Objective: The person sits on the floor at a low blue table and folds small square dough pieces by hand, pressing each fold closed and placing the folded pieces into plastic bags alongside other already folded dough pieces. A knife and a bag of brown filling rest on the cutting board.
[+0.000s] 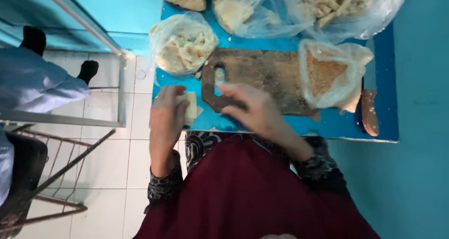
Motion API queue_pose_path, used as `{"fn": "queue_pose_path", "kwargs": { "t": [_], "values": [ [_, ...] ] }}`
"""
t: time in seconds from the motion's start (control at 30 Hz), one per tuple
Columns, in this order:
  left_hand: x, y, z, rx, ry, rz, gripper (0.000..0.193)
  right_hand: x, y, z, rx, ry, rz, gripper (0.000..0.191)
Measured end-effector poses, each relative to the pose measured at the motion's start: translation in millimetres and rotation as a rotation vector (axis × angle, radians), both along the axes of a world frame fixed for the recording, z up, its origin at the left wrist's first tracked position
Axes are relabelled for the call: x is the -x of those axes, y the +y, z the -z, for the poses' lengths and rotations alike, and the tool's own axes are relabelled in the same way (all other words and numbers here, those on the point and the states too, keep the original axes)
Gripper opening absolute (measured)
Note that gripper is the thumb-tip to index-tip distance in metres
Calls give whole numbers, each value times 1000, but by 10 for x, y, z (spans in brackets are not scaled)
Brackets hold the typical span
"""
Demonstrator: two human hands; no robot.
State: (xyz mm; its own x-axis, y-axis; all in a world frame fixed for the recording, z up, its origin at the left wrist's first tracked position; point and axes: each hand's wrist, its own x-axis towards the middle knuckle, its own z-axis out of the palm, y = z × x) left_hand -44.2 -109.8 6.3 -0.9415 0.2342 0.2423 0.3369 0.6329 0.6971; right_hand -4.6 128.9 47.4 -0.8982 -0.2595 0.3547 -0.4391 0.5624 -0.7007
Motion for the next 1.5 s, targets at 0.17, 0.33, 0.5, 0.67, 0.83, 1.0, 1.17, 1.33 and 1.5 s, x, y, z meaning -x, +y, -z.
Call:
{"fn": "queue_pose_path", "kwargs": {
  "t": [0.17,0.33,0.5,0.67,0.83,1.0,1.17,1.33,1.5],
  "values": [
    [-135,-27,-76,-379,-210,158,40,38,-415,177,205,66,-156,69],
    [-144,124,-94,-694,-180,165,65,19,-262,367,222,-111,81,61],
    [-108,-30,-39,-486,14,61,59,-97,586,246,-319,258,521,39],
    [-115,40,40,-486,10,-36,40,-217,925,19,51,-84,822,41],
    [-142,248,-54,-386,71,58,32,-65,108,265,-5,137,230,41],
    [-155,168,-101,-313,128,43,30,231,326,298,-360,188,402,46],
    [-158,72,-63,-353,102,-62,24,-33,972,-25,-341,180,714,41],
    [-155,237,-44,-318,128,3,25,-192,230,99,-201,417,285,27],
    [-141,242,-7,-271,186,30,26,-269,-267,415,-183,271,-25,45]
  ]
}}
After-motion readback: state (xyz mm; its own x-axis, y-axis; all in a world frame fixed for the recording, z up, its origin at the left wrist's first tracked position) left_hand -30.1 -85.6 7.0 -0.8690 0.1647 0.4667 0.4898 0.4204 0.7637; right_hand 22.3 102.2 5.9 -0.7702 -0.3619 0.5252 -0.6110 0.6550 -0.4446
